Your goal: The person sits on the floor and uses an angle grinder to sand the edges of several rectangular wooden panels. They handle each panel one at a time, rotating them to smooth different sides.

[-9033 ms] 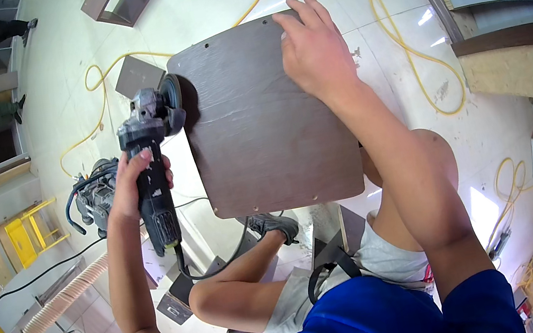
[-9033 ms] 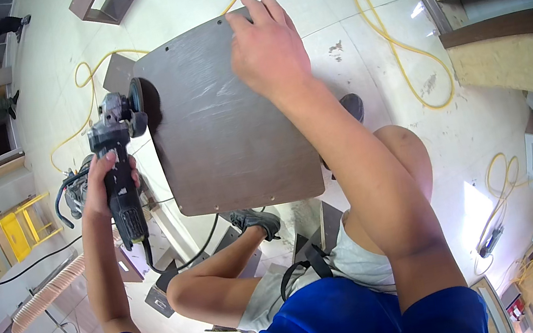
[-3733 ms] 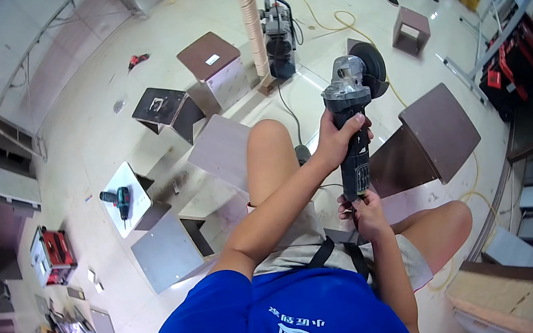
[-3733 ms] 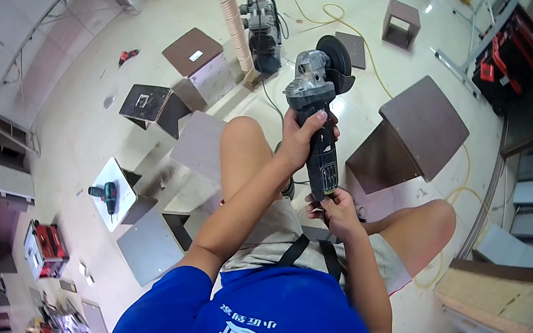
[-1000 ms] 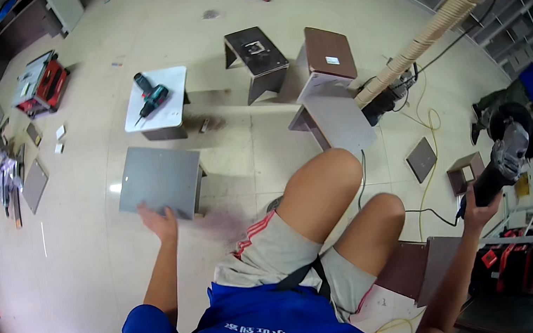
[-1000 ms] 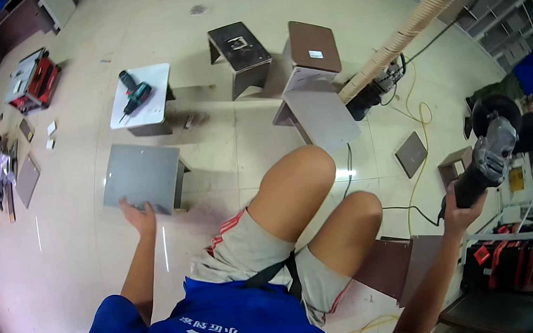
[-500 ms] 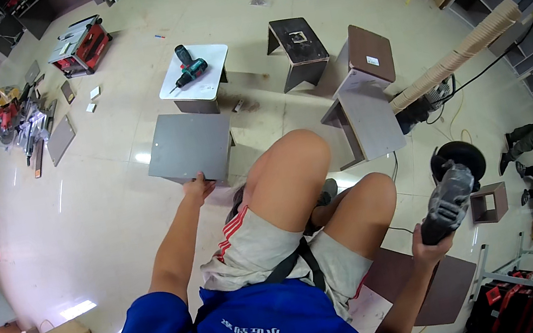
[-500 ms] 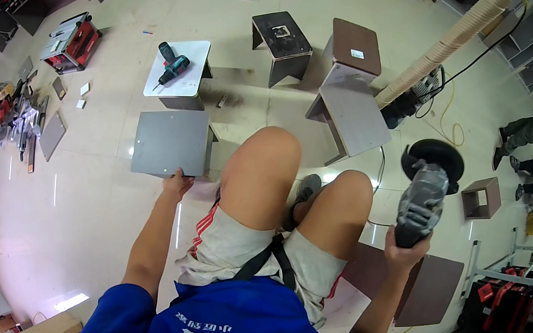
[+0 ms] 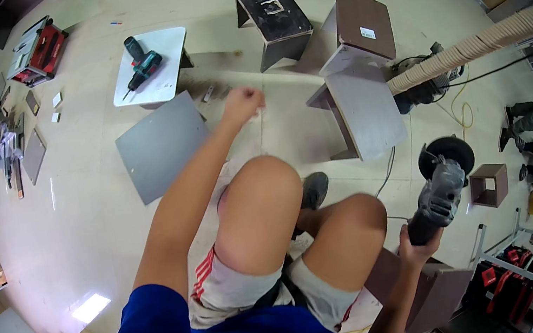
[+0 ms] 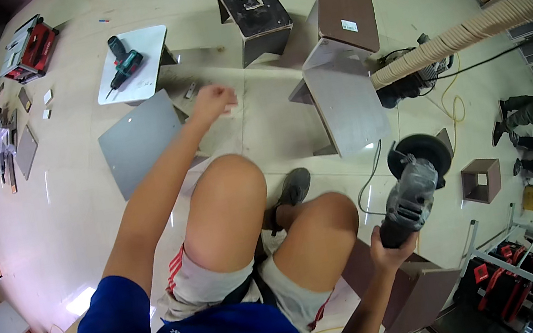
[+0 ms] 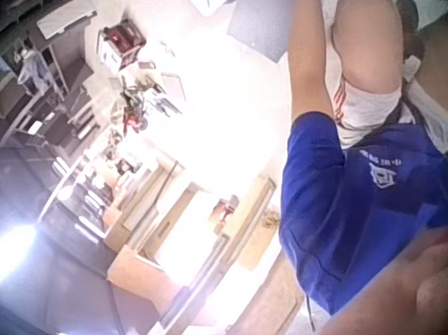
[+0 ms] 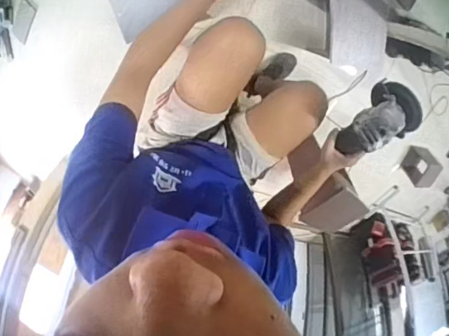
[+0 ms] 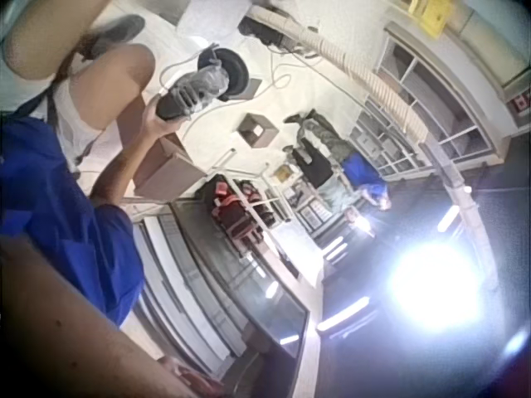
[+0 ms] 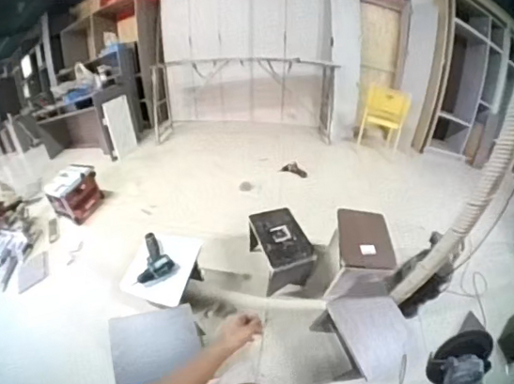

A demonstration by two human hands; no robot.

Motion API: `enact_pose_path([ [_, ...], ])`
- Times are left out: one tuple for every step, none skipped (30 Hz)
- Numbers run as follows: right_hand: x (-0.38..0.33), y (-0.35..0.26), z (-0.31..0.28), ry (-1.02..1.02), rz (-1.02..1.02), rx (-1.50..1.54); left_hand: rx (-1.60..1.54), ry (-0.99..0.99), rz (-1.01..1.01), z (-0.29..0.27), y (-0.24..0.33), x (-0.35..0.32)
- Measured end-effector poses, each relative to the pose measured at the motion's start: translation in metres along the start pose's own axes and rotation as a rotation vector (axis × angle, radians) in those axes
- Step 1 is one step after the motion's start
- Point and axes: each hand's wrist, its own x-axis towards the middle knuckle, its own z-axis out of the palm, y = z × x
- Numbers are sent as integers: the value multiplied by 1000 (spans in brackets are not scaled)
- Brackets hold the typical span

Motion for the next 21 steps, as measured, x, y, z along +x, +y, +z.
enact_pose_path([
  [6,5,7,13,40,35,170,67,92,4,5,50],
  [13,3,22,18,-4,15,349,143,179,1,-1,96],
  [20,4,31,11,41,34,426,241,147,3,-9,136],
  [25,9,41,5,86,61,507,344,119,2,-15,175],
  [28,17,46,11,131,75,580,433,96,11,-19,206],
  [29,31,51,11,182,53,544,462,113,13,-26,231],
  [33,38,54,2,203,61,499,478,130,23,-28,252],
  [36,46,59,-11,224,76,458,500,146,27,-29,271],
  [40,54,66,-28,243,98,404,511,142,25,-29,289],
  [40,62,68,2,296,87,336,496,126,40,-28,298],
  [39,72,64,3,298,25,267,479,105,57,-25,301],
  [37,87,53,6,302,-44,262,525,63,80,-20,298],
  [34,102,53,-15,305,-75,242,546,124,79,-27,298],
  [32,114,55,-22,313,-88,225,573,191,71,-32,299],
  [28,126,57,-29,319,-102,206,598,258,62,-38,300],
  [29,131,63,-27,321,-119,138,552,222,57,-39,302],
  [27,135,69,-19,346,-72,70,506,184,49,-40,302],
  [22,137,76,-10,372,-26,2,458,147,42,-42,300],
  [21,134,79,6,397,7,-43,422,160,47,-42,295],
  [20,130,81,1,409,10,-87,386,171,51,-44,285],
  [23,122,83,0,420,13,-132,347,186,55,-43,276],
])
